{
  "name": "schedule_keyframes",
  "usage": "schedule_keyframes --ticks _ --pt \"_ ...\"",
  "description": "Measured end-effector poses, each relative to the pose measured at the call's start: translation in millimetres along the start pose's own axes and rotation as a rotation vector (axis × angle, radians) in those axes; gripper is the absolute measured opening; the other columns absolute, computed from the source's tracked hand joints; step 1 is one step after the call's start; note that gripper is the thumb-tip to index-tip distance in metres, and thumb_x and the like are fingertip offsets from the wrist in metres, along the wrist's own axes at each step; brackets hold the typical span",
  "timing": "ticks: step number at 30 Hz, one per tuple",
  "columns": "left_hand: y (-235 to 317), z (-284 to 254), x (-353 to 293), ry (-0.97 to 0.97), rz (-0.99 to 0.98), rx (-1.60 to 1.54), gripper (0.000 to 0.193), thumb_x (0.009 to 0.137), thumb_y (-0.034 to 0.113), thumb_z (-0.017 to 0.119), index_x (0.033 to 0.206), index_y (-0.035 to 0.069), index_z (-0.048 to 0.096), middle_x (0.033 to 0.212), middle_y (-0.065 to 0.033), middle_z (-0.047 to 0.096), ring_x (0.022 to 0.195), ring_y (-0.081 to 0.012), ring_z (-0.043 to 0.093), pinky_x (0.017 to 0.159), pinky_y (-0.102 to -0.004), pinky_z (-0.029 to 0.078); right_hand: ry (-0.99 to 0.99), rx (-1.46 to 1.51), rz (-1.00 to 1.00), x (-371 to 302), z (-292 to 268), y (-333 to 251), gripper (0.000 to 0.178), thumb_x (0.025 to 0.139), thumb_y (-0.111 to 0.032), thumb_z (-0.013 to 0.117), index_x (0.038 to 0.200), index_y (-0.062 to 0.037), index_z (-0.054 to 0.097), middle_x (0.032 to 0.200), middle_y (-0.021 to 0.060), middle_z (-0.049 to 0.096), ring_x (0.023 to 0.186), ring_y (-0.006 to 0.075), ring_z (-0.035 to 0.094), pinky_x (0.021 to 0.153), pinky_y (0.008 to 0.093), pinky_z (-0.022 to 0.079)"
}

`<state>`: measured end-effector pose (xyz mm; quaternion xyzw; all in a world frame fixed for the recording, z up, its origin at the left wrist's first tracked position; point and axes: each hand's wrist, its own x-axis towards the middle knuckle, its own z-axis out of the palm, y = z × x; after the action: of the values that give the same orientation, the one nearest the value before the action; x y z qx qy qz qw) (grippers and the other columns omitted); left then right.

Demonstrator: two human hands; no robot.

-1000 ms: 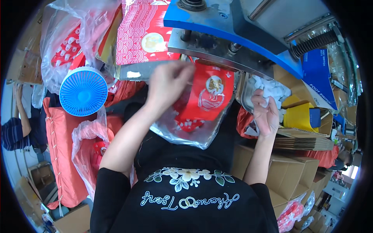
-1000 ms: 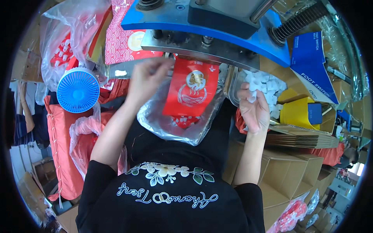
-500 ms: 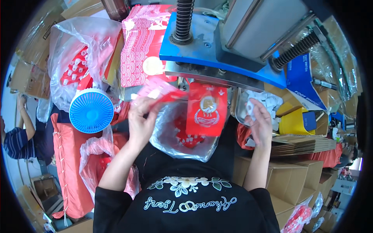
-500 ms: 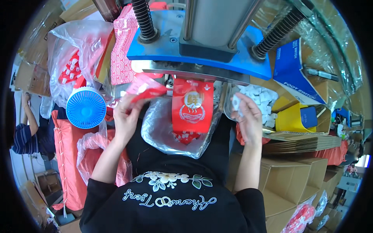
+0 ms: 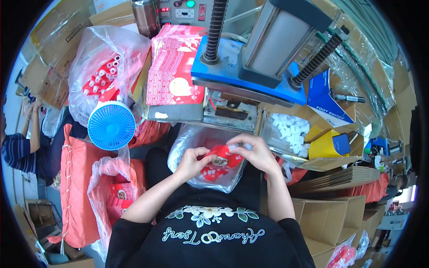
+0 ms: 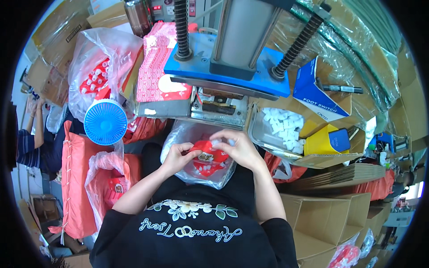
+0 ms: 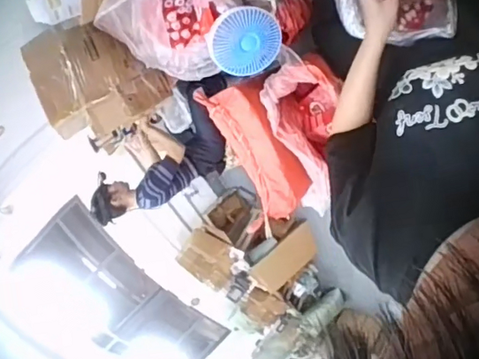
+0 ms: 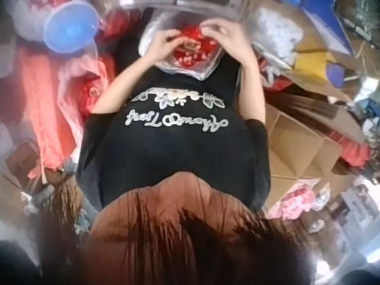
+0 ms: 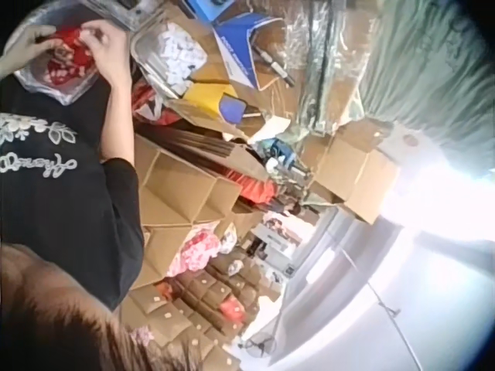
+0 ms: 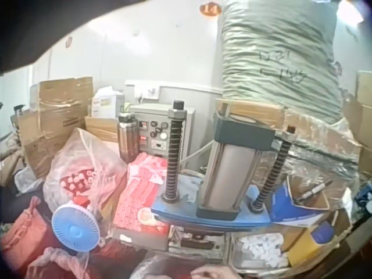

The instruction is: Packaging small white items into red plastic bags and using a heat sealer to seal them.

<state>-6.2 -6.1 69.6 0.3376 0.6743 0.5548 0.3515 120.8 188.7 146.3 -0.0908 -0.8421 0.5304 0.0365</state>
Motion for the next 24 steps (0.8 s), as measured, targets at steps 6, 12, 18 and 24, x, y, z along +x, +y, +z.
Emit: schedule_keyframes --ticks 6,12,18,24 --pt "35.7 11.7 45.2 0.170 -0.069 -0.160 0.028 0.091 0.020 0.069 0.095 -0.007 0.070 0.081 -0.0079 0.072 0.072 -0.0086 0.064 0.063 -0.0261 0.051 0.599 0.179 0.113 0.9 -24.9 17.8 0.032 0.090 -0.012 0.066 0.121 -0.0050 0.061 0.106 0.0059 0.069 0.077 0.0056 0.060 0.057 0.0185 0.042" --pt "35.4 17.4 84.6 0.136 -0.287 -0.732 0.029 0.090 0.017 0.070 0.104 -0.008 0.067 0.090 -0.0140 0.072 0.075 -0.0193 0.071 0.065 -0.0286 0.057 0.717 1.594 0.156 -20.8 -65.8 60.3 0.038 0.100 -0.012 0.052 0.136 -0.0036 0.045 0.127 0.0162 0.053 0.110 0.0193 0.056 0.086 0.0317 0.054" --pt "24.7 -26.2 94.7 0.194 0.120 0.059 0.040 0.087 0.024 0.072 0.113 -0.005 0.065 0.097 -0.0128 0.073 0.082 -0.0260 0.071 0.072 -0.0375 0.054 0.580 1.147 0.063 -27.2 -44.9 67.4 0.032 0.096 -0.009 0.058 0.127 -0.0007 0.052 0.117 0.0188 0.062 0.095 0.0231 0.066 0.083 0.0325 0.057" --pt "3.7 -85.0 56.5 0.464 0.339 0.998 0.082 0.075 0.036 0.078 0.144 0.012 0.041 0.146 -0.0124 0.044 0.140 -0.0294 0.036 0.116 -0.0521 0.019 0.632 0.913 0.068 -27.8 -45.9 68.1 0.028 0.096 -0.007 0.058 0.124 0.0001 0.055 0.114 0.0142 0.064 0.097 0.0220 0.066 0.084 0.0312 0.056"
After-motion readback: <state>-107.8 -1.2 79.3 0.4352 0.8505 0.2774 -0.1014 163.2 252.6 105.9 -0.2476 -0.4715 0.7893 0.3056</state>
